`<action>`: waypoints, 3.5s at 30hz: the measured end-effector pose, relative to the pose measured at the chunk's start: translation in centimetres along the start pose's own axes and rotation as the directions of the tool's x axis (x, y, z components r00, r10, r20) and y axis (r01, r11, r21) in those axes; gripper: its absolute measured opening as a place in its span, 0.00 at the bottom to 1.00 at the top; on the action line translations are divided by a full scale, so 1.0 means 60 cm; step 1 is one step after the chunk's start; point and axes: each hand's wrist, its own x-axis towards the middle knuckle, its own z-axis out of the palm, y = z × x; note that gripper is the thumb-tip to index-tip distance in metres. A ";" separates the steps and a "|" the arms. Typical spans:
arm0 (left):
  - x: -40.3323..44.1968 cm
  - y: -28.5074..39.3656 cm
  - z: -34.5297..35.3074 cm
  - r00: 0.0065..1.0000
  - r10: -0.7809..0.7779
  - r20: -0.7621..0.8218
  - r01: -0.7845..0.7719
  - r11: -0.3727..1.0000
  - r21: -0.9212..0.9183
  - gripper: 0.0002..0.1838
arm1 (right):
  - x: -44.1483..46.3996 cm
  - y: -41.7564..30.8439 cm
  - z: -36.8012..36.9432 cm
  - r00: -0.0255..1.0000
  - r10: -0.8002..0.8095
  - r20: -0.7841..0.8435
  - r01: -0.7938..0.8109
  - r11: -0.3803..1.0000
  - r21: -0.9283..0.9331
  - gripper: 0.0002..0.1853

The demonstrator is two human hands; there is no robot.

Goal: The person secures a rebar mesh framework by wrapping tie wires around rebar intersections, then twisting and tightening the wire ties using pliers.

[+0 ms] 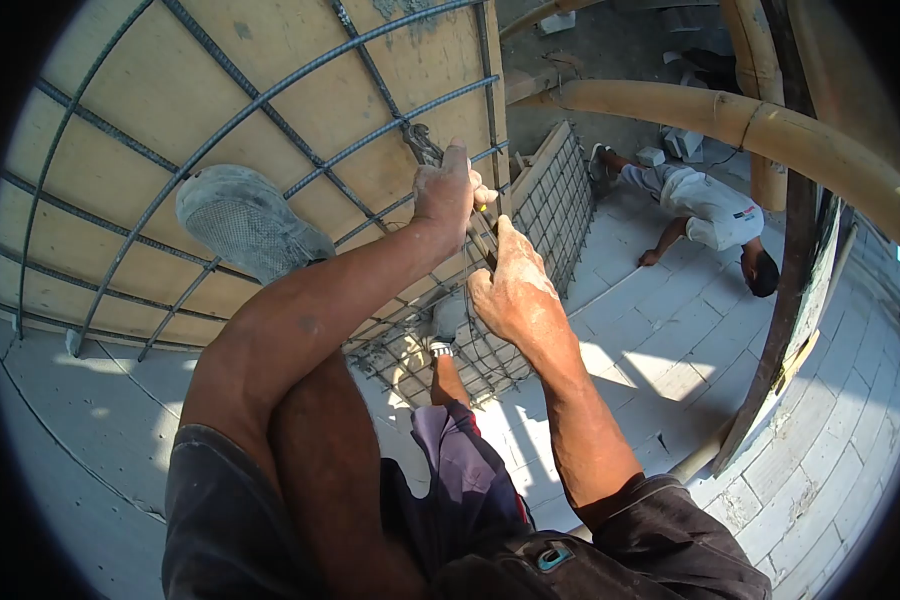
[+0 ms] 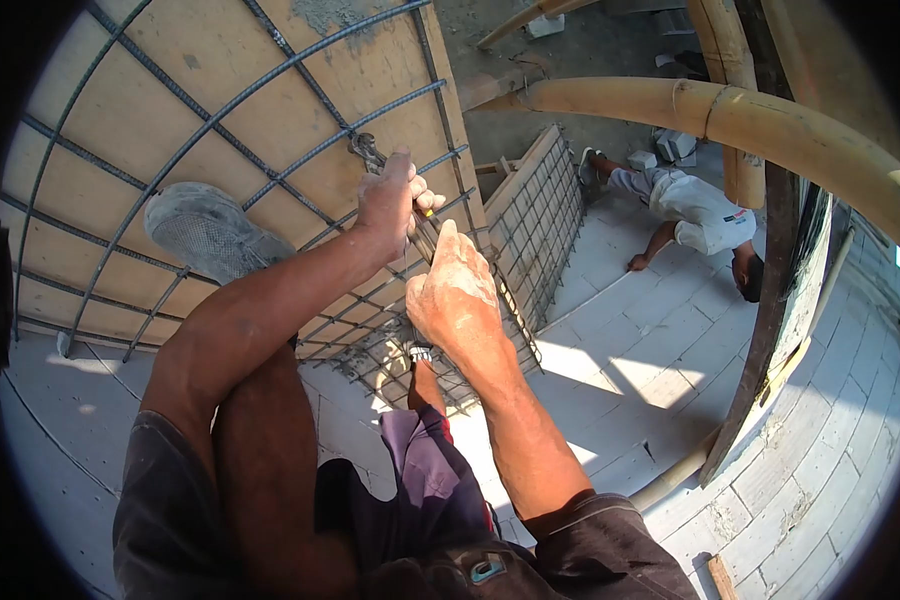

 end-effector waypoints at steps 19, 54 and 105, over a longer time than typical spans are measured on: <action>-0.017 0.020 0.028 0.985 -0.044 -0.165 0.086 0.963 0.257 0.24 | 0.099 0.058 0.022 0.971 -0.210 -0.111 0.210 0.978 -0.015 0.18; 0.006 -0.003 -0.026 0.998 -0.009 -0.058 0.017 0.989 0.150 0.23 | 0.083 0.057 0.119 0.976 -0.100 -0.191 0.136 0.974 0.184 0.28; -0.028 0.057 -0.036 0.998 -0.054 -0.040 0.064 0.941 0.334 0.20 | 0.091 0.069 0.025 0.623 -0.312 0.718 -0.682 0.232 0.693 0.18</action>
